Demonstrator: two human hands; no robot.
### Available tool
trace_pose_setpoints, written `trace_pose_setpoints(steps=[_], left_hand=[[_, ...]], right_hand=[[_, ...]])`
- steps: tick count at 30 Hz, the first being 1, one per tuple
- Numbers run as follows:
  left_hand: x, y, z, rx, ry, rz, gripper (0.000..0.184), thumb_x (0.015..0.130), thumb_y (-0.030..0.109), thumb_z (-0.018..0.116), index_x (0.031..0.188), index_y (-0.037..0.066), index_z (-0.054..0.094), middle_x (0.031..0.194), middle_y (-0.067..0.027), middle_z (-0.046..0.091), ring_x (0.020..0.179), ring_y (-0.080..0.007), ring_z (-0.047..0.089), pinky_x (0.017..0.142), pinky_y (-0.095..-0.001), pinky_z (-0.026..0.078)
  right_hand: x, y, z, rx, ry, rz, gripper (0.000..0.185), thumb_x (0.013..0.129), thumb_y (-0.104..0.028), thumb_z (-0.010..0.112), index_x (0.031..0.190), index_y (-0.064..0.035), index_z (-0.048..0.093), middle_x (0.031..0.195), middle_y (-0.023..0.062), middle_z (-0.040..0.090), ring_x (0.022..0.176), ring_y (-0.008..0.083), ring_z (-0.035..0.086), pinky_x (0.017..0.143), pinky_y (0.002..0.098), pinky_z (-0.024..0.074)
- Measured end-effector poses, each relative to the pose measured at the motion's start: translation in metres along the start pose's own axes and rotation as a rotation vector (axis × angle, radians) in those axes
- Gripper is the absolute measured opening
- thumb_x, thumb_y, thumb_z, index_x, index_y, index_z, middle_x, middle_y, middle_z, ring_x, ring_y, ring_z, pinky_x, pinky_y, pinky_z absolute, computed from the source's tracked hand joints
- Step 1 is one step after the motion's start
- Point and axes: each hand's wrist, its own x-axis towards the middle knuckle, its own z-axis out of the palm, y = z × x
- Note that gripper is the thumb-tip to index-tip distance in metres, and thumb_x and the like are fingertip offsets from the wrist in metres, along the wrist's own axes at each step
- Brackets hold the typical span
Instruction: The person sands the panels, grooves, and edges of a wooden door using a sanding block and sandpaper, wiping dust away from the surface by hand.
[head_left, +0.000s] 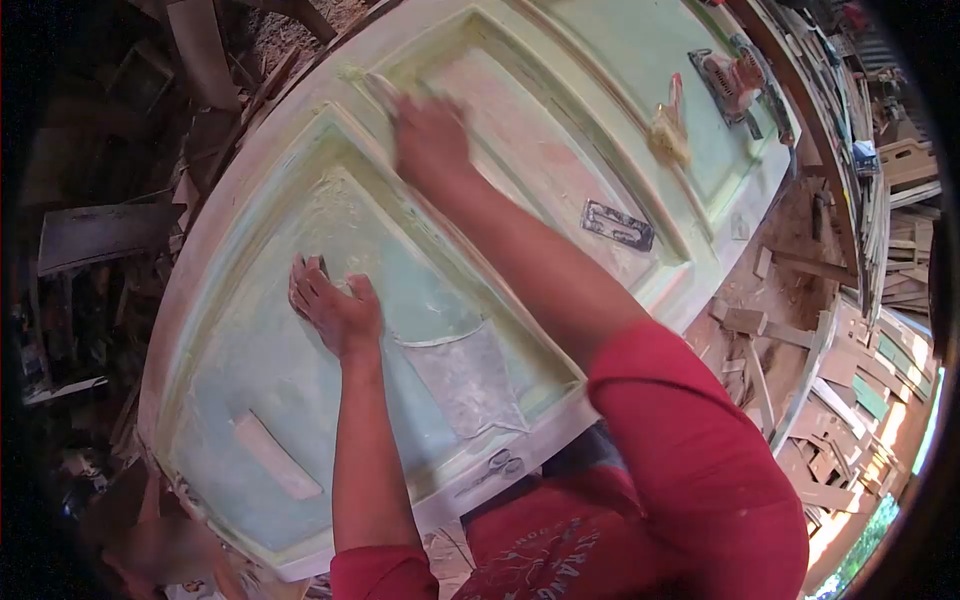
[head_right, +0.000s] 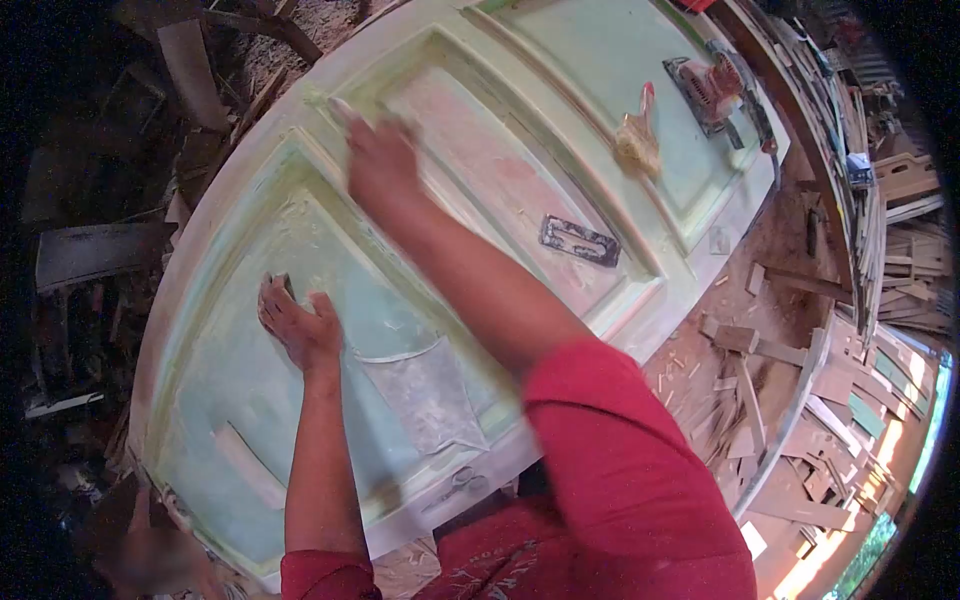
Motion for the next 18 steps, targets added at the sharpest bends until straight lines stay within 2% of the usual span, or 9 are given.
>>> trace_pose_setpoints(steps=[1, 4, 7, 8, 9, 10, 12, 14, 18], left_hand=[[-0.001, -0.001, 0.001, 0.009, -0.001, 0.009, 0.057, 0.089, 0.020, 0.065, 0.141, -0.001, 0.052, 0.157, -0.0283, 0.049, 0.147, -0.0471, 0.044, 0.128, -0.0607, 0.031], [0.005, 0.001, 0.002, 0.010, -0.004, -0.002, 0.057, 0.089, 0.020, 0.064, 0.141, -0.001, 0.052, 0.157, -0.0285, 0.049, 0.147, -0.0476, 0.044, 0.128, -0.0608, 0.031], [0.001, 0.001, -0.001, 0.008, -0.018, -0.005, 0.057, 0.089, 0.020, 0.064, 0.141, -0.001, 0.052, 0.157, -0.0288, 0.049, 0.147, -0.0479, 0.044, 0.127, -0.0613, 0.030], [0.001, 0.001, -0.002, 0.001, -0.018, 0.001, 0.057, 0.089, 0.020, 0.064, 0.141, -0.001, 0.052, 0.157, -0.0289, 0.049, 0.147, -0.0480, 0.044, 0.127, -0.0615, 0.030], [0.002, 0.001, -0.002, -0.003, -0.017, 0.005, 0.057, 0.089, 0.020, 0.064, 0.141, -0.001, 0.052, 0.157, -0.0289, 0.049, 0.148, -0.0479, 0.044, 0.127, -0.0617, 0.030], [0.004, 0.002, -0.001, -0.008, -0.011, 0.004, 0.057, 0.089, 0.020, 0.064, 0.141, -0.001, 0.052, 0.157, -0.0288, 0.049, 0.148, -0.0479, 0.044, 0.127, -0.0619, 0.030], [0.001, 0.001, -0.001, -0.009, -0.013, -0.001, 0.057, 0.089, 0.020, 0.064, 0.140, -0.001, 0.052, 0.157, -0.0287, 0.049, 0.148, -0.0477, 0.044, 0.128, -0.0621, 0.030], [0.002, 0.002, 0.000, -0.005, -0.005, -0.006, 0.057, 0.089, 0.021, 0.064, 0.140, -0.001, 0.052, 0.157, -0.0287, 0.049, 0.148, -0.0474, 0.044, 0.128, -0.0622, 0.029], [0.005, 0.002, -0.002, -0.003, -0.020, -0.009, 0.057, 0.089, 0.022, 0.064, 0.140, -0.001, 0.053, 0.157, -0.0291, 0.049, 0.148, -0.0471, 0.044, 0.129, -0.0619, 0.028]], right_hand=[[0.044, -0.010, 0.028, -0.012, 0.126, -0.042, 0.048, 0.099, -0.018, 0.063, 0.145, -0.0062, 0.059, 0.130, 0.0260, 0.070, 0.130, 0.0443, 0.061, 0.116, 0.0670, 0.0379], [0.087, -0.029, 0.029, -0.100, -0.018, -0.007, 0.052, 0.095, -0.015, 0.065, 0.146, -0.0049, 0.059, 0.123, 0.0249, 0.073, 0.123, 0.0447, 0.065, 0.112, 0.0647, 0.0422], [-0.010, 0.016, -0.006, -0.132, -0.023, -0.083, 0.046, 0.094, -0.016, 0.066, 0.138, -0.0027, 0.061, 0.114, 0.0240, 0.074, 0.115, 0.0430, 0.068, 0.105, 0.0609, 0.0469], [-0.069, 0.032, -0.033, -0.155, -0.074, -0.061, 0.035, 0.098, -0.021, 0.067, 0.128, -0.0033, 0.064, 0.110, 0.0234, 0.073, 0.110, 0.0425, 0.068, 0.100, 0.0597, 0.0483], [-0.136, 0.053, -0.050, -0.144, 0.003, -0.022, 0.028, 0.103, -0.029, 0.067, 0.117, -0.0050, 0.065, 0.100, 0.0200, 0.069, 0.100, 0.0425, 0.065, 0.093, 0.0594, 0.0476], [-0.199, 0.077, -0.077, -0.149, 0.042, -0.148, 0.027, 0.103, -0.033, 0.070, 0.108, -0.0069, 0.065, 0.093, 0.0175, 0.063, 0.092, 0.0412, 0.061, 0.088, 0.0593, 0.0449], [-0.296, 0.093, -0.138, -0.224, -0.096, 0.004, 0.023, 0.096, -0.020, 0.080, 0.106, -0.0060, 0.064, 0.090, 0.0171, 0.059, 0.088, 0.0402, 0.058, 0.081, 0.0545, 0.0411], [-0.340, 0.094, -0.174, -0.166, -0.140, 0.094, 0.024, 0.094, -0.019, 0.081, 0.104, -0.0067, 0.063, 0.091, 0.0176, 0.059, 0.089, 0.0408, 0.058, 0.082, 0.0534, 0.0387], [-0.267, 0.079, -0.129, -0.221, -0.104, 0.035, 0.021, 0.098, -0.019, 0.077, 0.099, -0.0072, 0.060, 0.093, 0.0185, 0.059, 0.092, 0.0415, 0.057, 0.083, 0.0554, 0.0384]])
